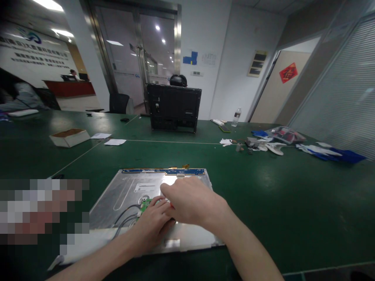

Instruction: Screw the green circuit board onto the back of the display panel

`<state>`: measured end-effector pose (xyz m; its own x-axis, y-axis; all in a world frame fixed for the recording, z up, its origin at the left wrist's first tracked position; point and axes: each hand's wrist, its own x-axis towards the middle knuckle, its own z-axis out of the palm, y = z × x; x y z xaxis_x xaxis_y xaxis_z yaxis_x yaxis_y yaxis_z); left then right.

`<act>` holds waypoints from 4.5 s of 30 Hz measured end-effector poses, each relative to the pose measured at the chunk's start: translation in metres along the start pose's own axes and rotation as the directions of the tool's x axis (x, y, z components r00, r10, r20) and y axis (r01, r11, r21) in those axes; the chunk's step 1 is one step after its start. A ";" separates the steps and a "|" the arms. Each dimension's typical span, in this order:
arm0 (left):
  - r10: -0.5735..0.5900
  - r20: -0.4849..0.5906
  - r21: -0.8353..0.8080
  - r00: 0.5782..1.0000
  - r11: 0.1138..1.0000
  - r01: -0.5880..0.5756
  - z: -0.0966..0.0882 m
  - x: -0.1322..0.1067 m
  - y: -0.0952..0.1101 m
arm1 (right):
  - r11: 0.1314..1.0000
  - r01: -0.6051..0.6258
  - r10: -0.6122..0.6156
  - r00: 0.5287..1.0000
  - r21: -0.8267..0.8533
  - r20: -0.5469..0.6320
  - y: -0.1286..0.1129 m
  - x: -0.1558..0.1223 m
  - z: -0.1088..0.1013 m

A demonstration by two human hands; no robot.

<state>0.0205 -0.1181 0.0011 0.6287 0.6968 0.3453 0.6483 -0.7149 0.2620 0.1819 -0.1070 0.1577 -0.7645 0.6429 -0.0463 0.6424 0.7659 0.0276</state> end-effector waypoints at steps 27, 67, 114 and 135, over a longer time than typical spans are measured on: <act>-0.007 0.000 0.009 1.000 1.000 0.007 -0.002 0.000 0.001 | 0.996 0.090 -0.090 0.995 -0.008 -0.029 -0.002 0.004 0.000; 0.013 -0.015 0.035 1.000 0.999 -0.013 -0.003 0.001 0.002 | 0.999 0.031 -0.032 0.999 -0.042 -0.020 -0.004 0.004 0.002; 0.012 -0.018 0.079 1.000 0.997 -0.011 0.002 0.000 0.001 | 0.972 -0.216 0.219 0.976 -0.091 0.015 -0.010 0.007 -0.004; -0.015 -0.016 0.064 1.000 0.998 0.016 0.000 0.001 0.003 | 0.980 -0.188 0.187 0.982 -0.066 -0.016 -0.006 0.007 0.001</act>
<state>0.0229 -0.1199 0.0023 0.6121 0.7064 0.3554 0.6843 -0.6984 0.2096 0.1726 -0.1075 0.1562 -0.6313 0.7752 -0.0245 0.7698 0.6301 0.1018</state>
